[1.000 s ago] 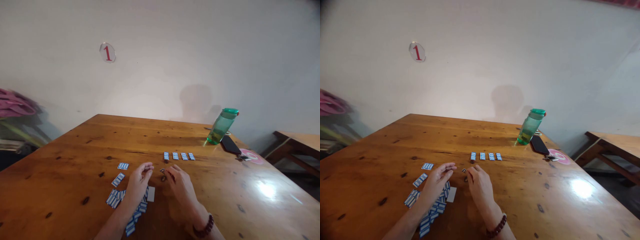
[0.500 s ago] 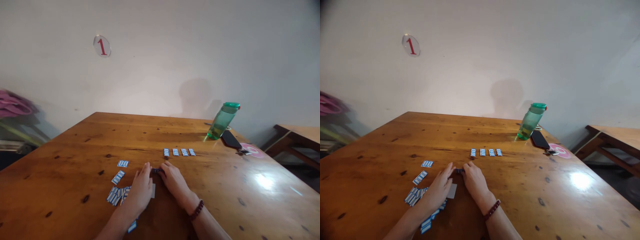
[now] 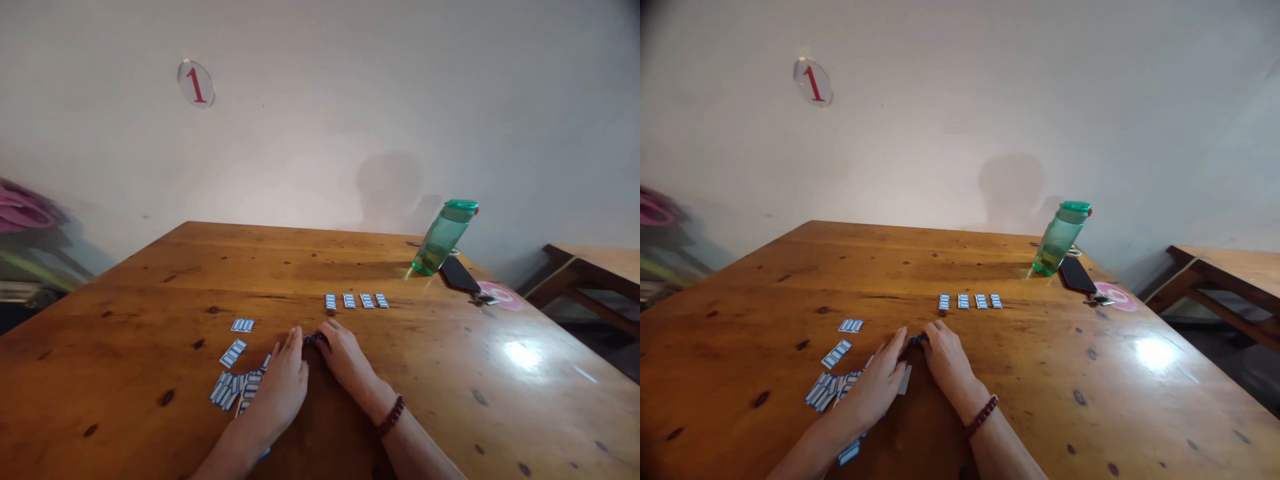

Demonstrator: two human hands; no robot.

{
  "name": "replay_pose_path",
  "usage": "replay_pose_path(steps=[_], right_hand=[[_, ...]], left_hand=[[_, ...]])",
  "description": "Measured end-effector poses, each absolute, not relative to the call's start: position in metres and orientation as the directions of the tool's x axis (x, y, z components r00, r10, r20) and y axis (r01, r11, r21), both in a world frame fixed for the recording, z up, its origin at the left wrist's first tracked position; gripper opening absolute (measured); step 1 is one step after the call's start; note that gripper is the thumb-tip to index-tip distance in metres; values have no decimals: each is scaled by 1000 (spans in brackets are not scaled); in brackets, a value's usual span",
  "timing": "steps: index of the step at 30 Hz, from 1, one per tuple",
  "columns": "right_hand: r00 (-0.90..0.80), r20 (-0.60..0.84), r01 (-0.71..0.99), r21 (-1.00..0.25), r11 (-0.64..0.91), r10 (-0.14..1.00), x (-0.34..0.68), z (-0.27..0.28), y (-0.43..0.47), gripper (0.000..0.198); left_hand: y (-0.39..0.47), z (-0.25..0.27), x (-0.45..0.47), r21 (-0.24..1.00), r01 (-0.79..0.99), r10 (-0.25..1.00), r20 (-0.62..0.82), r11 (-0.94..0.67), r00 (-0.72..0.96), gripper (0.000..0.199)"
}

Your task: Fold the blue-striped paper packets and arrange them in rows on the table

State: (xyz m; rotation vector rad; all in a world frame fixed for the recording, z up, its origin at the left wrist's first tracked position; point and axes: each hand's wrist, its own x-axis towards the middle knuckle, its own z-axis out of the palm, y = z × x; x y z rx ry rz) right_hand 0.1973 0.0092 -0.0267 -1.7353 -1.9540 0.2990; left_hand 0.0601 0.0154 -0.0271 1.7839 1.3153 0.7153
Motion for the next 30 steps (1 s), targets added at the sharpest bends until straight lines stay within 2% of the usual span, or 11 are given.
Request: replay_pose_path(steps=[3, 6, 9, 11, 13, 15, 22, 25, 30], right_hand=[[-35, 229, 848, -508, 150, 973, 197, -26, 9, 15], [38, 243, 739, -659, 136, 969, 197, -22, 8, 13], [129, 157, 434, -897, 87, 979, 195, -14, 9, 11], [142, 79, 190, -981, 51, 987, 193, -8, 8, 14], [145, 36, 5, -999, 35, 989, 188, -2, 6, 18], [155, 12, -108, -994, 29, 988, 183, 0, 3, 20], [61, -7, -310, -951, 13, 998, 179, -4, -2, 29], [23, -7, -327, -945, 1, 1000, 181, -5, -3, 33], [14, 26, -250, -968, 28, 1000, 181, -3, -4, 26]], left_hand=[[18, -27, 59, 863, 480, 956, 10, -156, 293, 56], [24, -18, 57, 916, 367, 970, 77, -161, 231, 49], [30, -7, 55, 977, 170, 986, 111, -131, 123, 36], [30, -1, 56, 998, 34, 989, 42, -47, 141, 28], [27, 1, 60, 995, -81, 974, -46, 65, 221, 21], [23, 0, 64, 973, -170, 959, -110, 157, 260, 18], [21, 1, 62, 861, -408, 946, -220, 303, 237, 19], [23, 4, 59, 825, -461, 938, -226, 327, 262, 18], [23, 3, 58, 796, -494, 931, -235, 350, 280, 16]])
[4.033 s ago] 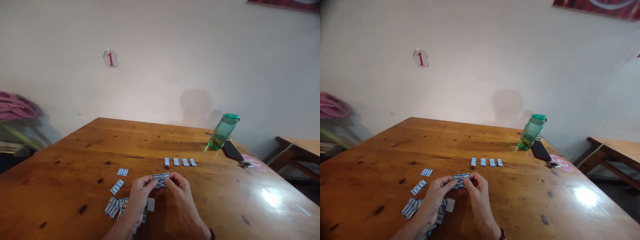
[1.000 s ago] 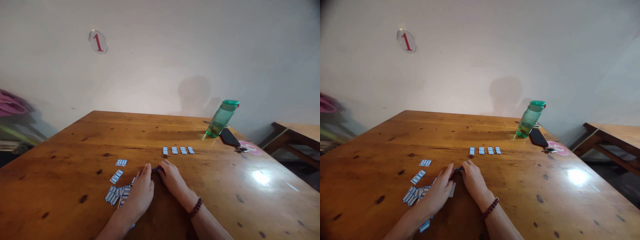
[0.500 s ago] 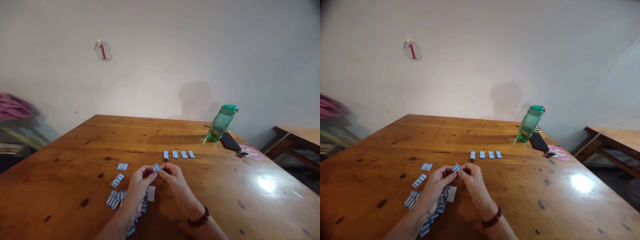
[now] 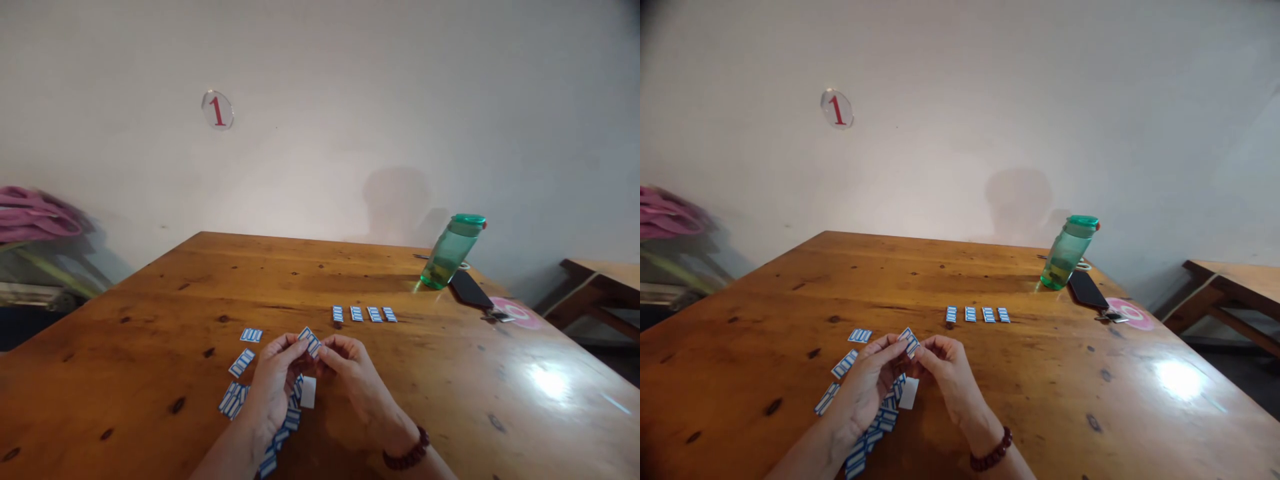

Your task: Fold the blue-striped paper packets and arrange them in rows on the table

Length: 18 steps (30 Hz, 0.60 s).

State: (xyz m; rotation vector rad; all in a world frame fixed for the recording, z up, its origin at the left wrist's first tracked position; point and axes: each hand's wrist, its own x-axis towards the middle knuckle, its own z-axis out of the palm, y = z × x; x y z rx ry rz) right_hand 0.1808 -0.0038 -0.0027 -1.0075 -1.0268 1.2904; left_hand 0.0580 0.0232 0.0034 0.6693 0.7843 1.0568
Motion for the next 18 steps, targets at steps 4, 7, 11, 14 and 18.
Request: replay_pose_path(steps=[4, 7, 11, 14, 18], right_hand=[[17, 32, -236, -971, 36, 999, 180, -2, -4, 21], [19, 39, -230, -972, 42, 999, 179, -1, -3, 20], [-7, 46, -236, -971, 43, 999, 180, -1, -3, 19], [-20, 54, -253, -966, 47, 998, 182, -2, -3, 17], [24, 38, -201, -979, 42, 999, 185, -1, -3, 23]], left_hand=[[24, 1, 58, 784, -498, 919, -233, 370, 317, 13], [25, 0, 58, 776, -504, 914, -230, 379, 333, 13], [26, -1, 57, 772, -507, 914, -234, 382, 333, 13], [26, -2, 56, 783, -493, 911, -225, 380, 346, 13], [26, 2, 55, 889, -363, 946, -189, 279, 264, 11]])
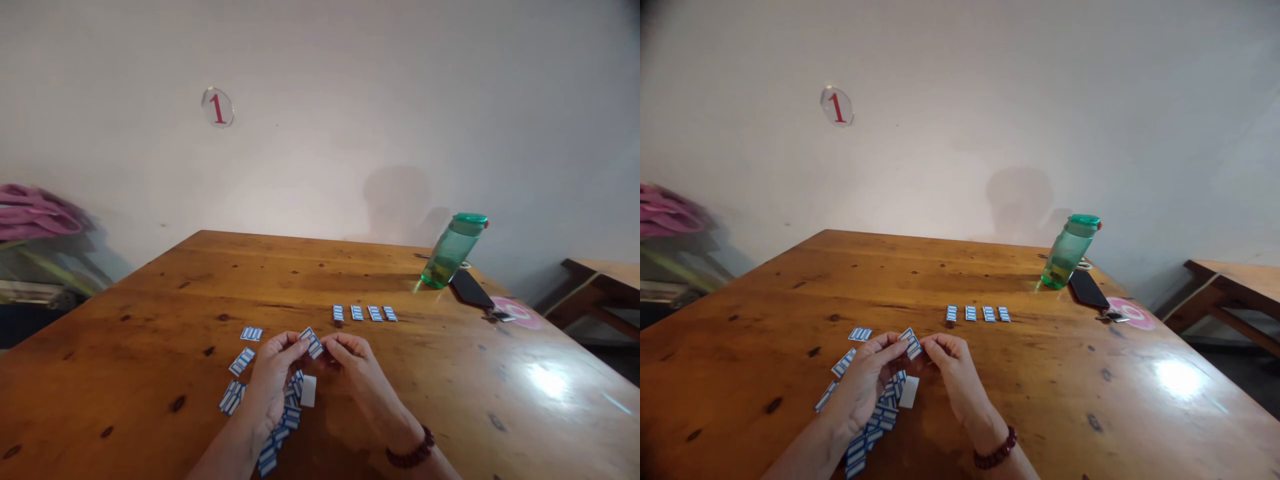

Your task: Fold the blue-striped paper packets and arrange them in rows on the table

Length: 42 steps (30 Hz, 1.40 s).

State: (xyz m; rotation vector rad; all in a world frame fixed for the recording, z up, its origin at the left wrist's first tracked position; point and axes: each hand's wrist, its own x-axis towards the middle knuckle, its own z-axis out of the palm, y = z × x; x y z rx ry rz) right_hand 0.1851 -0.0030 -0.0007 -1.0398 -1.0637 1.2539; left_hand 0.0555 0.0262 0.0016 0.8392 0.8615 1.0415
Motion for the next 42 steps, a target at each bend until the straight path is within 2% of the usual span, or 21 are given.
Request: replay_pose_path(steps=[4, 8, 19, 35, 42], right_hand=[[67, 89, -55, -994, 93, 994, 189, 0, -1, 21], [67, 84, -11, -996, 85, 994, 191, -1, 1, 17], [136, 51, 10, -999, 50, 989, 189, -3, 1, 18], [224, 104, 82, -993, 87, 969, 187, -5, 1, 15], [253, 47, -81, -994, 69, 966, 189, -4, 1, 18]], left_hand=[[28, 5, 55, 992, -100, 979, -57, 77, 197, 8], [31, 4, 56, 1000, -4, 975, -6, 7, 224, 7], [35, -6, 57, 999, 1, 969, -34, 35, 244, 10], [33, -5, 57, 997, -31, 967, -61, 70, 246, 11], [30, 3, 57, 998, 5, 980, -64, 65, 187, 11]])
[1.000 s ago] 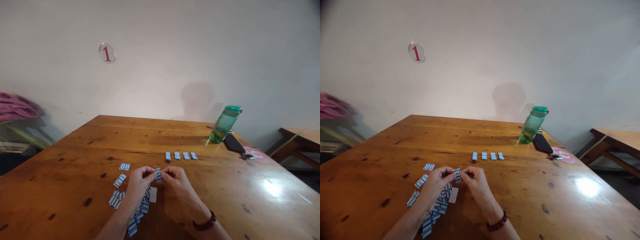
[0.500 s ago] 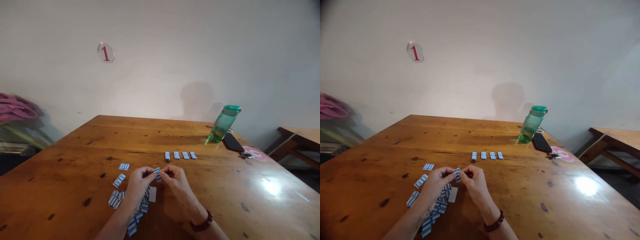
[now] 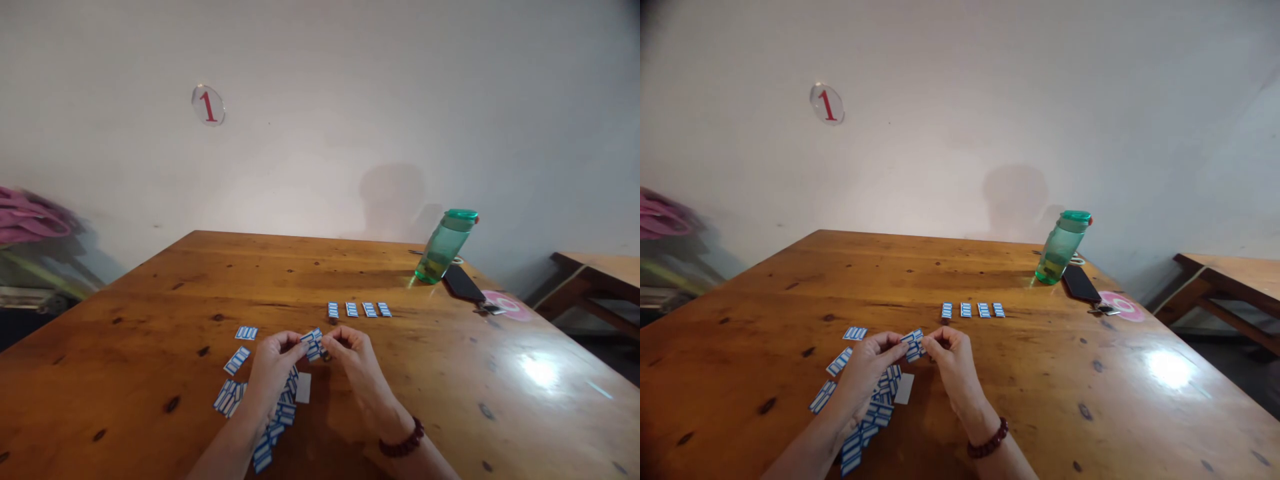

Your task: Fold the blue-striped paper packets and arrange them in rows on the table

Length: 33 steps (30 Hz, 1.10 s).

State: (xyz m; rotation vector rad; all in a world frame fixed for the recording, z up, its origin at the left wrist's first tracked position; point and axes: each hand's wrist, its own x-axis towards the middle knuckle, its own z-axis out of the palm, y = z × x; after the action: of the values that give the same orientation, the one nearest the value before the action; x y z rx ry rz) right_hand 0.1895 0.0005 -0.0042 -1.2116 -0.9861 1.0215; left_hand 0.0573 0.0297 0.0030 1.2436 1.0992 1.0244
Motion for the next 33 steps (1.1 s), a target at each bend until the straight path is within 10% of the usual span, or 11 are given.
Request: replay_pose_path(steps=[7, 23, 33], right_hand=[[263, 30, -303, -946, 112, 964, 195, -4, -1, 19], [300, 201, 151, -975, 161, 933, 183, -10, -2, 18], [208, 153, 56, -988, 145, 966, 184, -5, -1, 15]], left_hand=[[30, 4, 57, 995, -10, 987, -94, 96, 133, 10], [27, 5, 63, 985, -89, 971, -125, 145, 205, 13], [29, 2, 63, 986, -100, 974, -111, 132, 196, 12]])
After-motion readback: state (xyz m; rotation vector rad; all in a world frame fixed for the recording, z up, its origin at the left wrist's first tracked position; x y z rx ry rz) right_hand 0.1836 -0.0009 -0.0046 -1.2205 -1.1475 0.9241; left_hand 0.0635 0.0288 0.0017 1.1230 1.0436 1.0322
